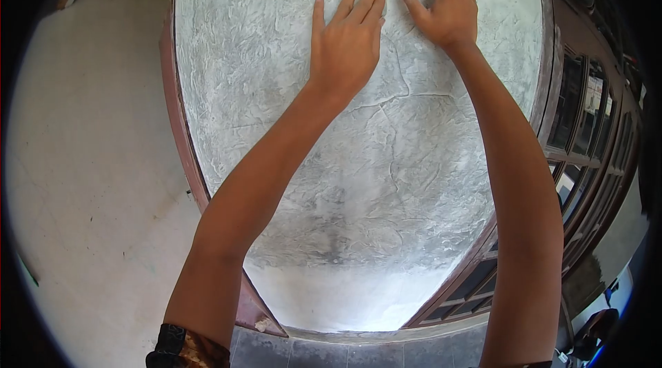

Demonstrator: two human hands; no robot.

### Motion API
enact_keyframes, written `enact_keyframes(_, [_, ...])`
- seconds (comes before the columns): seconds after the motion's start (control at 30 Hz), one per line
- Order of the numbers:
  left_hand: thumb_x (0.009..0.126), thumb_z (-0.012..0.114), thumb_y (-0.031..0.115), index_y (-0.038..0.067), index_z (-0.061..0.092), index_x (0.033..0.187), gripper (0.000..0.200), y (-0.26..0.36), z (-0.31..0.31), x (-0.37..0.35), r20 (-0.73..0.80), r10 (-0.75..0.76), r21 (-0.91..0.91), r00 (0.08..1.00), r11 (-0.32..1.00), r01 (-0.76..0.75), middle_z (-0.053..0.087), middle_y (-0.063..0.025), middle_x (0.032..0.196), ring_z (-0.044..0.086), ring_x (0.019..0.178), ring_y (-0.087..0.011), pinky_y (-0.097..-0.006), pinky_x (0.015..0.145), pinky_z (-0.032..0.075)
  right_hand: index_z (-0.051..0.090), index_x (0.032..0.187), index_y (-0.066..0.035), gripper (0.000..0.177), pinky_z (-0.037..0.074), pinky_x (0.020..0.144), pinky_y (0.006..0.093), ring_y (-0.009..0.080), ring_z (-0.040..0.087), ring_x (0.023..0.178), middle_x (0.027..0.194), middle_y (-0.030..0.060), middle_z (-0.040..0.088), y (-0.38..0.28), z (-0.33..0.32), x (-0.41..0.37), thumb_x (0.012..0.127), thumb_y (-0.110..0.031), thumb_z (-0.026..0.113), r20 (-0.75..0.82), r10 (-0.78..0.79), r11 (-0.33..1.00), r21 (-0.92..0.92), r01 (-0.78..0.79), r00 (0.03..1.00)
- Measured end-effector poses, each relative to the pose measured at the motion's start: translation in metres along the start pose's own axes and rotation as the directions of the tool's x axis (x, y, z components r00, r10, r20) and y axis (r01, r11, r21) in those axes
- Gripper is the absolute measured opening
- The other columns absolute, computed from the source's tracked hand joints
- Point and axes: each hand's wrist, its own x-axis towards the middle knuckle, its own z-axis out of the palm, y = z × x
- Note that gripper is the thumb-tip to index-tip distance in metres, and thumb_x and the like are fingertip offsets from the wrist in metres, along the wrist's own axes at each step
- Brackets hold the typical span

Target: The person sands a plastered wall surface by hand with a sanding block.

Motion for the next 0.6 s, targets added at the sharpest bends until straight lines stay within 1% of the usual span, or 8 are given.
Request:
enact_keyframes(0.17, [0.103, 0.059, 0.025, 0.014, 0.067, 0.135, 0.035, -0.032, 0.013, 0.072, 0.006, 0.026, 0.046, 1.000, 0.999, -0.027, 0.059, 0.0002, 0.150, 0.050, 0.143, -0.0193, -0.0623, 0.117, 0.033, 0.055, 0.146, -0.001, 0.068, 0.027, 0.125, 0.0530, 0.0375, 0.038, 0.150, 0.159, 0.0195, 0.046, -0.001, 0.000, 0.001, 0.089, -0.035, 0.067, 0.019, 0.009, 1.000, -0.017, -0.009, 1.000])
enact_keyframes(0.23, [0.109, 0.043, 0.018, -0.002, 0.063, 0.135, 0.039, -0.035, 0.013, 0.085, -0.024, 0.000, -0.036, 1.000, 0.999, -0.001, 0.059, -0.0151, 0.149, 0.051, 0.142, -0.0324, -0.0593, 0.120, 0.032, 0.055, 0.146, -0.001, 0.067, 0.027, 0.125, 0.0528, 0.0374, 0.038, 0.151, 0.159, 0.0196, 0.046, 0.001, -0.001, 0.000, 0.090, -0.035, 0.067, 0.021, 0.009, 1.000, -0.023, -0.008, 1.000])
enact_keyframes(0.27, [0.109, 0.043, 0.018, -0.002, 0.063, 0.135, 0.039, -0.026, 0.011, 0.063, -0.021, 0.002, -0.040, 1.000, 0.999, -0.003, 0.059, -0.0151, 0.149, 0.051, 0.142, -0.0324, -0.0593, 0.120, 0.032, 0.055, 0.146, -0.001, 0.067, 0.026, 0.125, 0.0526, 0.0372, 0.038, 0.151, 0.159, 0.0195, 0.046, 0.001, 0.000, 0.001, 0.090, -0.035, 0.066, 0.012, -0.002, 1.000, -0.017, 0.002, 1.000])
enact_keyframes(0.33, [0.103, 0.060, 0.024, 0.013, 0.068, 0.134, 0.034, 0.000, -0.001, 0.001, 0.027, 0.018, 0.082, 0.999, 0.996, -0.020, 0.060, -0.0003, 0.148, 0.052, 0.141, -0.0194, -0.0612, 0.116, 0.035, 0.055, 0.146, -0.001, 0.067, 0.026, 0.125, 0.0524, 0.0370, 0.038, 0.151, 0.159, 0.0193, 0.046, 0.001, 0.000, 0.000, 0.090, -0.035, 0.066, 0.009, -0.007, 1.000, -0.008, 0.007, 1.000])
enact_keyframes(0.47, [0.102, 0.062, 0.022, 0.015, 0.064, 0.141, 0.039, -0.018, 0.006, 0.039, 0.015, 0.057, 0.066, 0.998, 0.996, -0.057, 0.059, 0.0002, 0.150, 0.052, 0.143, -0.0219, -0.0599, 0.115, 0.039, 0.055, 0.146, -0.001, 0.067, 0.025, 0.125, 0.0518, 0.0364, 0.037, 0.151, 0.160, 0.0191, 0.046, -0.003, 0.001, 0.002, 0.090, -0.035, 0.066, 0.019, 0.011, 0.999, -0.044, -0.010, 1.000])
enact_keyframes(0.53, [0.109, 0.043, 0.018, -0.002, 0.065, 0.133, 0.038, -0.029, 0.013, 0.084, -0.036, 0.015, -0.010, 0.999, 1.000, -0.016, 0.060, -0.0154, 0.147, 0.051, 0.142, -0.0325, -0.0588, 0.119, 0.033, 0.055, 0.146, -0.001, 0.066, 0.025, 0.125, 0.0517, 0.0363, 0.037, 0.151, 0.159, 0.0191, 0.046, -0.003, -0.001, 0.001, 0.090, -0.035, 0.066, 0.033, 0.025, 0.998, -0.063, -0.023, 0.999])
enact_keyframes(0.57, [0.109, 0.043, 0.018, -0.002, 0.065, 0.133, 0.038, -0.030, 0.016, 0.083, -0.039, 0.015, -0.010, 0.999, 1.000, -0.015, 0.060, -0.0154, 0.147, 0.051, 0.142, -0.0325, -0.0588, 0.119, 0.033, 0.055, 0.146, -0.001, 0.067, 0.025, 0.125, 0.0518, 0.0362, 0.037, 0.151, 0.160, 0.0190, 0.046, -0.002, -0.001, 0.000, 0.090, -0.035, 0.066, 0.035, 0.020, 0.999, -0.051, -0.018, 0.999])
enact_keyframes(0.6, [0.106, 0.052, 0.021, 0.005, 0.066, 0.134, 0.035, -0.031, 0.018, 0.077, 0.017, 0.001, 0.028, 1.000, 1.000, -0.001, 0.059, -0.0080, 0.149, 0.051, 0.142, -0.0263, -0.0598, 0.117, 0.035, 0.055, 0.147, -0.001, 0.067, 0.025, 0.125, 0.0520, 0.0362, 0.037, 0.152, 0.160, 0.0189, 0.046, -0.001, -0.001, 0.000, 0.090, -0.035, 0.066, 0.035, 0.015, 0.999, -0.037, -0.014, 0.999])
